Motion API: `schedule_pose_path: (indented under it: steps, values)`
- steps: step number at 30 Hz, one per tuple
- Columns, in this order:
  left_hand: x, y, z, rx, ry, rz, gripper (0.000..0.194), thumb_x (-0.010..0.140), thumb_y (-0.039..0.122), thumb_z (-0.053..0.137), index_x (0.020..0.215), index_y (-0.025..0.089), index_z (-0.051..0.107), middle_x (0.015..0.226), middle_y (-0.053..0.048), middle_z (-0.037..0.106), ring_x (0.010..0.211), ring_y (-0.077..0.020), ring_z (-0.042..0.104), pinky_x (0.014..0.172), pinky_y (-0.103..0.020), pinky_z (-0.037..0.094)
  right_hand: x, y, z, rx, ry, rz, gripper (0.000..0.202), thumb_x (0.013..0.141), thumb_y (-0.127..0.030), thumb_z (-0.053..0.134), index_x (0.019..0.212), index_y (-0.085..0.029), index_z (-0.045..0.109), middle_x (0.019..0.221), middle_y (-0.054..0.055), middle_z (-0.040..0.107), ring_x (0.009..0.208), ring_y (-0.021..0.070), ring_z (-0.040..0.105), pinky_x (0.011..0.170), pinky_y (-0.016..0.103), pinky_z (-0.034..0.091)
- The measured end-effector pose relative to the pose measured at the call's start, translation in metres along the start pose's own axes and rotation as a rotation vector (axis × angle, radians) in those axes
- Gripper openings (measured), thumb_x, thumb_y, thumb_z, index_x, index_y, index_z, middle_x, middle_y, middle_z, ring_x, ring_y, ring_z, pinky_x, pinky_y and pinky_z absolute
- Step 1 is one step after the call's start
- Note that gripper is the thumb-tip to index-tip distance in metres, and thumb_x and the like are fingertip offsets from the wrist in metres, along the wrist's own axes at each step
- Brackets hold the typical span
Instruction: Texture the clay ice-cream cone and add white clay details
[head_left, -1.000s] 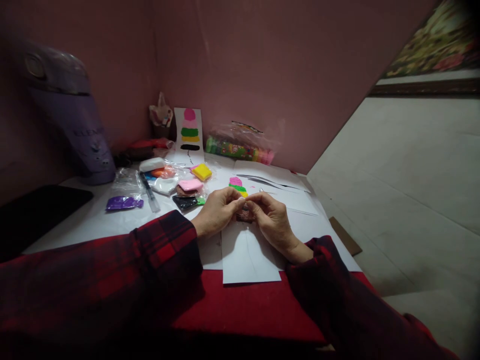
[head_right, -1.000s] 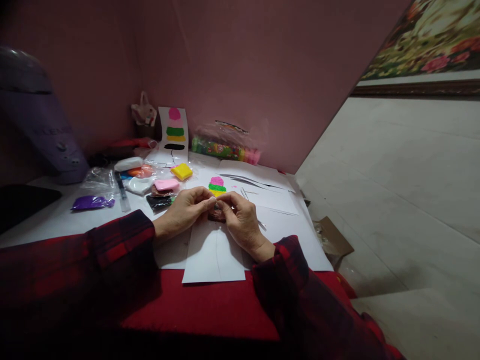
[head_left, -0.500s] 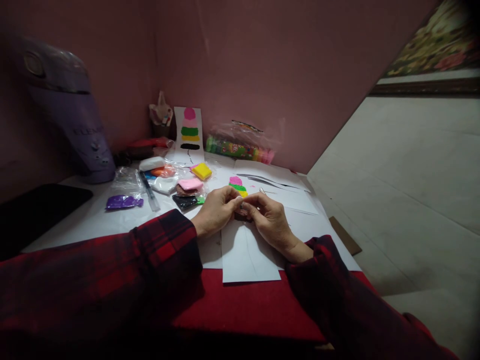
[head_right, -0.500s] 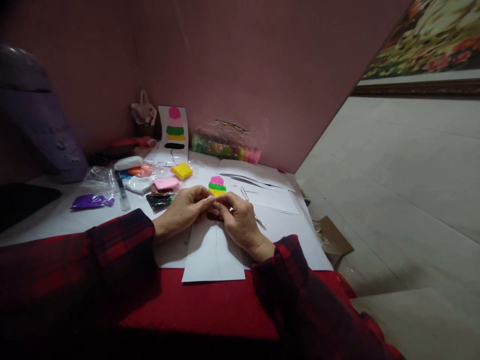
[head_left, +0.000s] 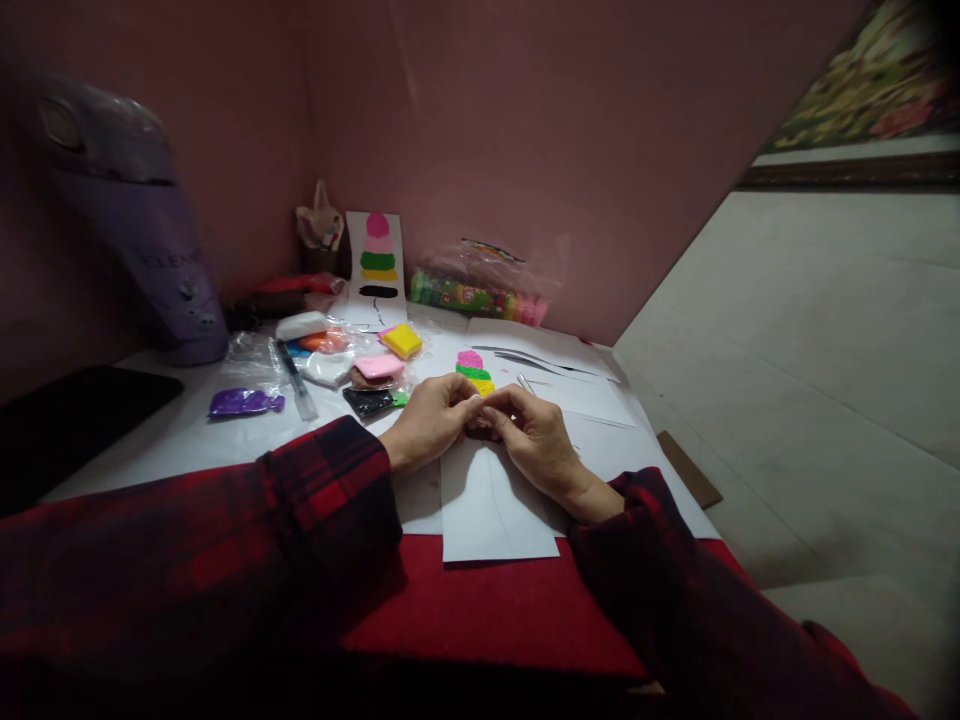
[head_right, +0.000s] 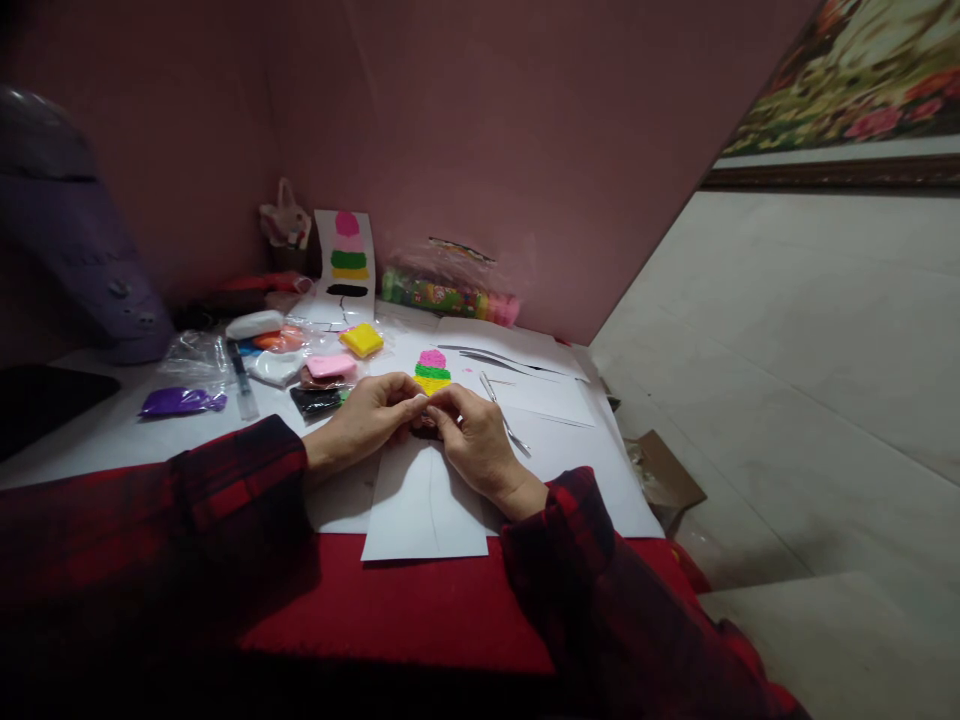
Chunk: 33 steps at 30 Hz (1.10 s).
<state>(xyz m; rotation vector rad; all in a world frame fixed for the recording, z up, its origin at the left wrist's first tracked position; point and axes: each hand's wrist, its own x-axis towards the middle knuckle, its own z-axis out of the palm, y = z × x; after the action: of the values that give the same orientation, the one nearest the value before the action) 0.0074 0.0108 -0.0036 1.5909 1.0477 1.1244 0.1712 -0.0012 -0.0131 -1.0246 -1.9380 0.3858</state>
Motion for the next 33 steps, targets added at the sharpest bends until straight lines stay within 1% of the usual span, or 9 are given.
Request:
schedule_pose_path:
  steps: [4, 11, 15, 26, 33]
  values:
    - [0.0002, -0.0007, 0.0001, 0.014, -0.005, 0.002, 0.015, 0.084, 0.025, 0.063, 0.074, 0.017, 0.056, 0.052, 0.006, 0.053, 0.042, -0.008, 0.046, 0.043, -0.019, 0.034, 0.0, 0.0001, 0.0002, -0.003, -0.013, -0.002, 0.008, 0.09, -0.017, 0.059, 0.088, -0.02, 0.066, 0.081, 0.003, 0.071, 0.072, 0.0166, 0.065, 0.064, 0.03, 0.052]
    - [0.0001, 0.0, 0.0002, -0.007, -0.008, -0.005, 0.017, 0.082, 0.025, 0.067, 0.073, 0.016, 0.056, 0.052, 0.005, 0.054, 0.042, -0.0076, 0.047, 0.042, -0.019, 0.034, 0.0001, 0.0013, 0.0003, 0.0, -0.033, -0.014, 0.009, 0.09, -0.015, 0.058, 0.089, -0.02, 0.065, 0.082, 0.003, 0.071, 0.072, 0.0164, 0.065, 0.064, 0.031, 0.052]
    - [0.0001, 0.0005, 0.0, 0.001, -0.004, -0.007, 0.016, 0.083, 0.022, 0.064, 0.072, 0.016, 0.056, 0.052, 0.004, 0.055, 0.042, -0.0083, 0.048, 0.044, -0.02, 0.035, -0.0002, 0.0005, -0.0001, -0.002, -0.056, -0.032, 0.008, 0.09, -0.015, 0.058, 0.089, -0.02, 0.064, 0.082, 0.002, 0.071, 0.071, 0.016, 0.066, 0.066, 0.031, 0.051]
    - [-0.0011, 0.0031, 0.0003, 0.017, -0.005, -0.035, 0.016, 0.084, 0.021, 0.064, 0.072, 0.016, 0.055, 0.053, 0.004, 0.055, 0.04, -0.0081, 0.046, 0.042, -0.02, 0.033, -0.0011, 0.0014, 0.0002, -0.05, -0.065, -0.053, 0.007, 0.091, -0.016, 0.058, 0.089, -0.021, 0.063, 0.082, 0.003, 0.072, 0.072, 0.0169, 0.065, 0.067, 0.032, 0.05]
    - [-0.0006, 0.0016, 0.0007, 0.018, 0.006, -0.019, 0.015, 0.083, 0.021, 0.064, 0.071, 0.016, 0.056, 0.051, 0.004, 0.054, 0.04, -0.0079, 0.045, 0.042, -0.02, 0.033, -0.0012, 0.0011, 0.0006, -0.054, -0.067, -0.061, 0.007, 0.091, -0.016, 0.059, 0.089, -0.022, 0.063, 0.082, 0.002, 0.072, 0.073, 0.017, 0.066, 0.067, 0.031, 0.05]
